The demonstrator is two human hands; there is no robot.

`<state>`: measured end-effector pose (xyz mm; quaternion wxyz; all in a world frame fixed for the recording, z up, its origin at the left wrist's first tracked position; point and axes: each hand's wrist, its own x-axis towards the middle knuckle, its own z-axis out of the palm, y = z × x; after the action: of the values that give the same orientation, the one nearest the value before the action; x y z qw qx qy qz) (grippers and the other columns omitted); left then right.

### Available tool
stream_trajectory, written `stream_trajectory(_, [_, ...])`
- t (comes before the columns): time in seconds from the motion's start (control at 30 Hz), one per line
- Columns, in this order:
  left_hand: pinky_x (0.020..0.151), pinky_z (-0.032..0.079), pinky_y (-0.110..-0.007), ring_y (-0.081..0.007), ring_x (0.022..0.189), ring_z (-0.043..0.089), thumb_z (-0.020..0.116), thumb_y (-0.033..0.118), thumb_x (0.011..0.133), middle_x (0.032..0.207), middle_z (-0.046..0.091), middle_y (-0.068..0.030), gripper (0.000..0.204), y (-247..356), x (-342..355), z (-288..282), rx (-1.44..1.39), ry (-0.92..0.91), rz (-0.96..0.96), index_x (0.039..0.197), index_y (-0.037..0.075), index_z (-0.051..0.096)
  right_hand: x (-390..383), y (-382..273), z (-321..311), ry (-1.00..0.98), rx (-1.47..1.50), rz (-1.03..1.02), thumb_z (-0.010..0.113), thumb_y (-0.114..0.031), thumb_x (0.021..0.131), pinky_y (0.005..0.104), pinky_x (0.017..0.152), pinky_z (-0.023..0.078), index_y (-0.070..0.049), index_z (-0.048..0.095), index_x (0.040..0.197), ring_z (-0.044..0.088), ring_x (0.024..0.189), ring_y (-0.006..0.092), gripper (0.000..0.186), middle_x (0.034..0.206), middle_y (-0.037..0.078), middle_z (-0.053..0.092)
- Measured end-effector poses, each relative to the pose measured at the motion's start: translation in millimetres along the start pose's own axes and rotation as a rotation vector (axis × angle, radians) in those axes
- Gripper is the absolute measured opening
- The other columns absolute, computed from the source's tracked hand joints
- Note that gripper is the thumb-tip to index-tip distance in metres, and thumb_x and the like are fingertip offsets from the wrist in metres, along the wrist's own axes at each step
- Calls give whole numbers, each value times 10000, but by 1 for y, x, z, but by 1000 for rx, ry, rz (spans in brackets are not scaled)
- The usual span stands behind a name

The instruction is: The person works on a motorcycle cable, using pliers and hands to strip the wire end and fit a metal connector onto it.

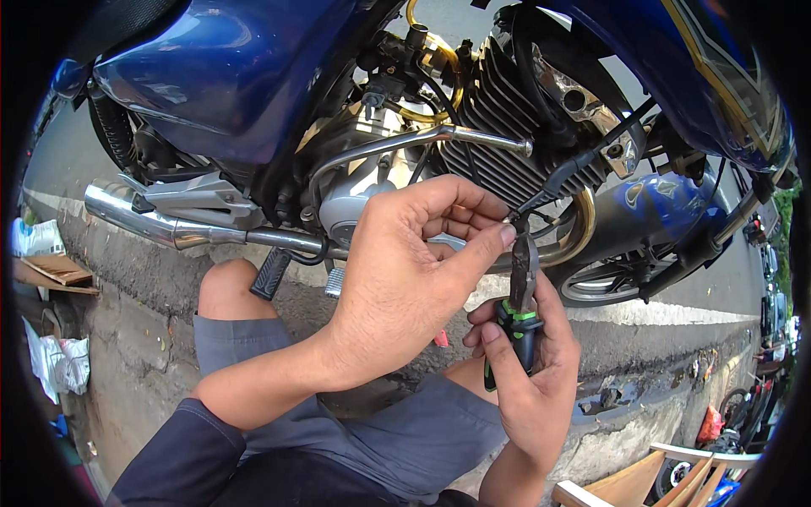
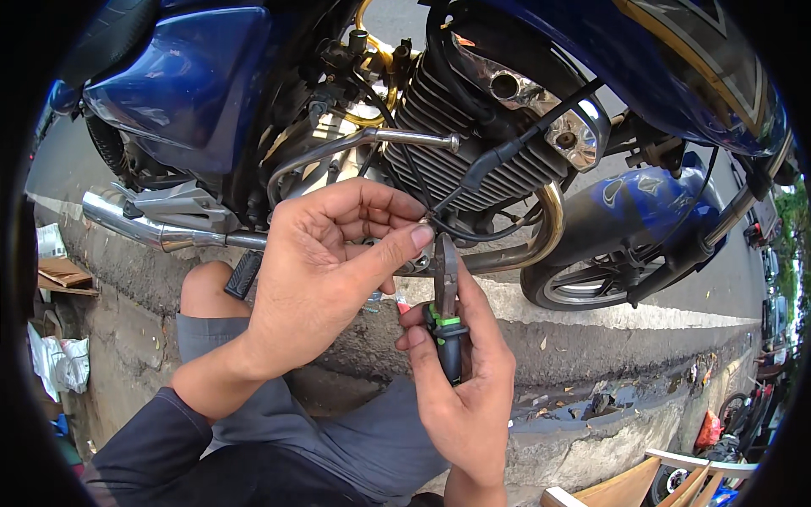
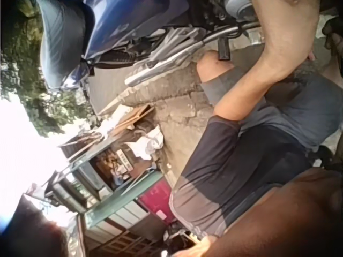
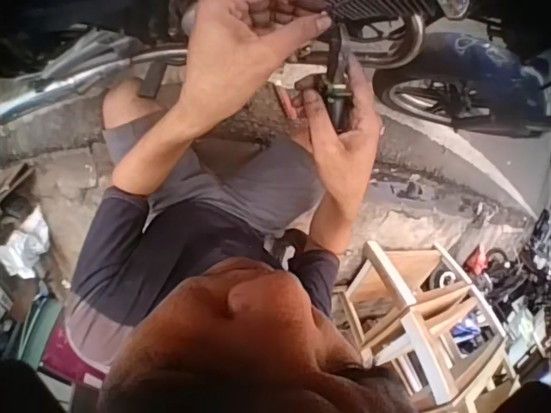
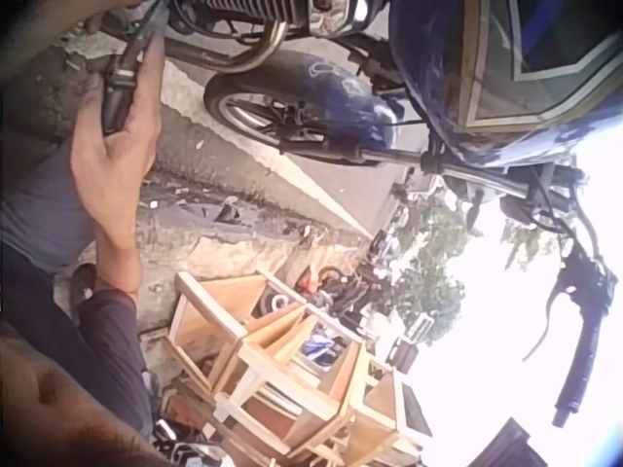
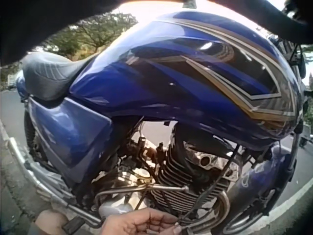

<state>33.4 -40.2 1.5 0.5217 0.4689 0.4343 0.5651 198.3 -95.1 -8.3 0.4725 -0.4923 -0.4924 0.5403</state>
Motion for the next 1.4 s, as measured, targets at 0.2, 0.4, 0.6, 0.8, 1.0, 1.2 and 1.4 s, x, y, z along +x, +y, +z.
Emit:
stream_trajectory(0.2, [701, 559, -209, -54, 832, 712, 785, 78, 1028, 986, 792, -57, 205, 2, 0, -4, 50, 18, -75, 1175, -61, 753, 9, -6, -10, -95, -114, 10, 580, 90, 1050, 318, 929, 590, 60, 465, 1602, 746, 1035, 198, 564, 1233, 201, 749])
stream_trajectory(0.4, [724, 550, -204, -57, 840, 709, 775, 93, 1041, 990, 792, -51, 201, 2, -3, -1, -63, -18, -70, 1180, -52, 757, 12, -15, -17, -155, -197, -10, 553, 108, 1039, 352, 997, 595, 64, 459, 1604, 762, 1132, 254, 574, 1284, 225, 744])
stream_trajectory(0.6, [724, 548, -201, -52, 842, 700, 783, 75, 1034, 1003, 794, -53, 203, 5, -1, -8, -51, -60, -61, 1186, -58, 759, 18, -28, -29, -228, -249, -14, 565, 98, 1034, 364, 982, 603, 66, 476, 1594, 765, 1112, 266, 568, 1281, 240, 739])
stream_trajectory(0.8, [784, 585, -219, -81, 876, 722, 784, -7, 1007, 1021, 804, -90, 198, -3, 0, -9, -26, -34, 34, 1192, -75, 778, 24, -38, -34, -306, -252, -3, 574, 94, 1032, 361, 981, 600, 76, 473, 1593, 762, 1090, 253, 570, 1242, 251, 746])
stream_trajectory(1.0, [794, 587, -235, -109, 890, 736, 788, -44, 980, 1021, 809, -106, 192, -5, 0, -14, 106, -26, 124, 1168, -81, 794, 29, -52, -43, -375, -260, 15, 577, 100, 1034, 364, 968, 605, 78, 462, 1606, 767, 1075, 258, 584, 1186, 254, 760])
stream_trajectory(1.2, [760, 581, -277, -165, 855, 759, 786, -85, 921, 987, 812, -135, 175, -15, 7, -17, 331, -4, 466, 1093, -66, 816, 25, -51, -37, -329, -358, 6, 583, 107, 1036, 346, 939, 611, 75, 463, 1614, 759, 1024, 221, 591, 1114, 221, 769])
stream_trajectory(1.4, [690, 580, -305, -228, 795, 769, 764, -132, 888, 952, 794, -172, 199, -19, 8, -13, 472, 57, 716, 1070, -69, 813, 18, -51, -27, -258, -575, -89, 588, 108, 1037, 325, 949, 601, 65, 485, 1606, 743, 996, 181, 580, 1087, 167, 765])
